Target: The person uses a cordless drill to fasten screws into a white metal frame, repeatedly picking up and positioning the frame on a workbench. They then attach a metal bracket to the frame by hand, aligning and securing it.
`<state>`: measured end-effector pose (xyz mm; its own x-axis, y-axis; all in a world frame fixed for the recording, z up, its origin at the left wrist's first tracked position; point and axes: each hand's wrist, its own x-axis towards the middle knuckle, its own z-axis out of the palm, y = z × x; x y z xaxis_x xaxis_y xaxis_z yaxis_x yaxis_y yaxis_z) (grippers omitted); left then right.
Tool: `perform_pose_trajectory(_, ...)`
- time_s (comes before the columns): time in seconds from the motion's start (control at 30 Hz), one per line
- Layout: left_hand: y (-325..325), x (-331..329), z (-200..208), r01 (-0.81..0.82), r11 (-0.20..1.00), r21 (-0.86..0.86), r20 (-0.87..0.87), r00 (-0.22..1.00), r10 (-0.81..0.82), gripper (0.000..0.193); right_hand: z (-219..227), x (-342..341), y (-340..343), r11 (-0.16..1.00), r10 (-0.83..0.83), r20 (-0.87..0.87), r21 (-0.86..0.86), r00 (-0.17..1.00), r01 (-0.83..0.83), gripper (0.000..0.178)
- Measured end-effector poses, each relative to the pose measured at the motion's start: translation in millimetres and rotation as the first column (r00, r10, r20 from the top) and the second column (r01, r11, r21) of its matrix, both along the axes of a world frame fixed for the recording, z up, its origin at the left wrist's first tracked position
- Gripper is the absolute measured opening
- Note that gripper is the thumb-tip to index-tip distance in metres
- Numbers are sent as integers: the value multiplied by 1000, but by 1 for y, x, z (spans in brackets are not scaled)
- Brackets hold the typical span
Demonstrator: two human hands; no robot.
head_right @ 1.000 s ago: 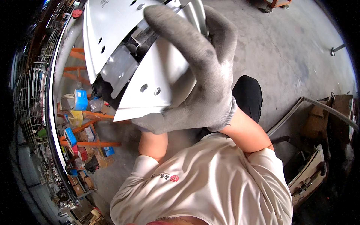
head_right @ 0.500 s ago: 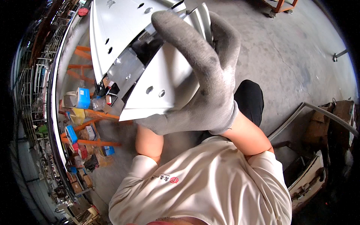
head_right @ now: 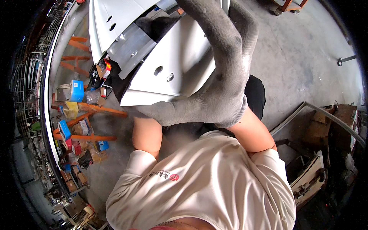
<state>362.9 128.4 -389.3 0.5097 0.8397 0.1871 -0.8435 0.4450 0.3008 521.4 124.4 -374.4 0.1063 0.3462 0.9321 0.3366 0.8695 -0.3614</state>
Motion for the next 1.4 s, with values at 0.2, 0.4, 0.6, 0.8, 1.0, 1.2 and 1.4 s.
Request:
perform_pose_trajectory(0.2, -7, -6, 7, 61, 997, -42, 140, 989, -55, 62, -2, 3, 2, 1000, -7, 17, 5, 1000, 6, 133)
perform_pose_trajectory(0.4, -26, -4, 33, -121, 981, -150, -164, 982, 97, 64, 2, 11, -1, 999, -40, 86, 27, 995, 38, 137)
perform_pose_trajectory(0.6, -33, 2, 65, -192, 925, -328, -103, 981, 167, 63, 6, -1, -12, 995, -51, 42, -86, 998, 54, 146)
perform_pose_trajectory(0.8, -13, 1, 28, -92, 948, 304, 65, 995, 76, 65, 13, 8, -17, 979, 1, 45, -203, 999, 8, 162)
perform_pose_trajectory(1.0, -12, -2, 27, -31, 980, 195, 14, 999, 29, 59, 12, 15, -15, 975, 69, 20, -215, 997, -63, 161)
perform_pose_trajectory(1.2, -15, 0, 32, -103, 968, 231, -187, 971, 148, 62, 18, 15, -15, 977, 80, -2, -198, 997, -79, 161)
perform_pose_trajectory(1.4, -5, 5, 22, -64, 957, 284, -3, 998, 68, 54, 20, 18, -10, 986, 25, 31, -163, 999, -19, 153)
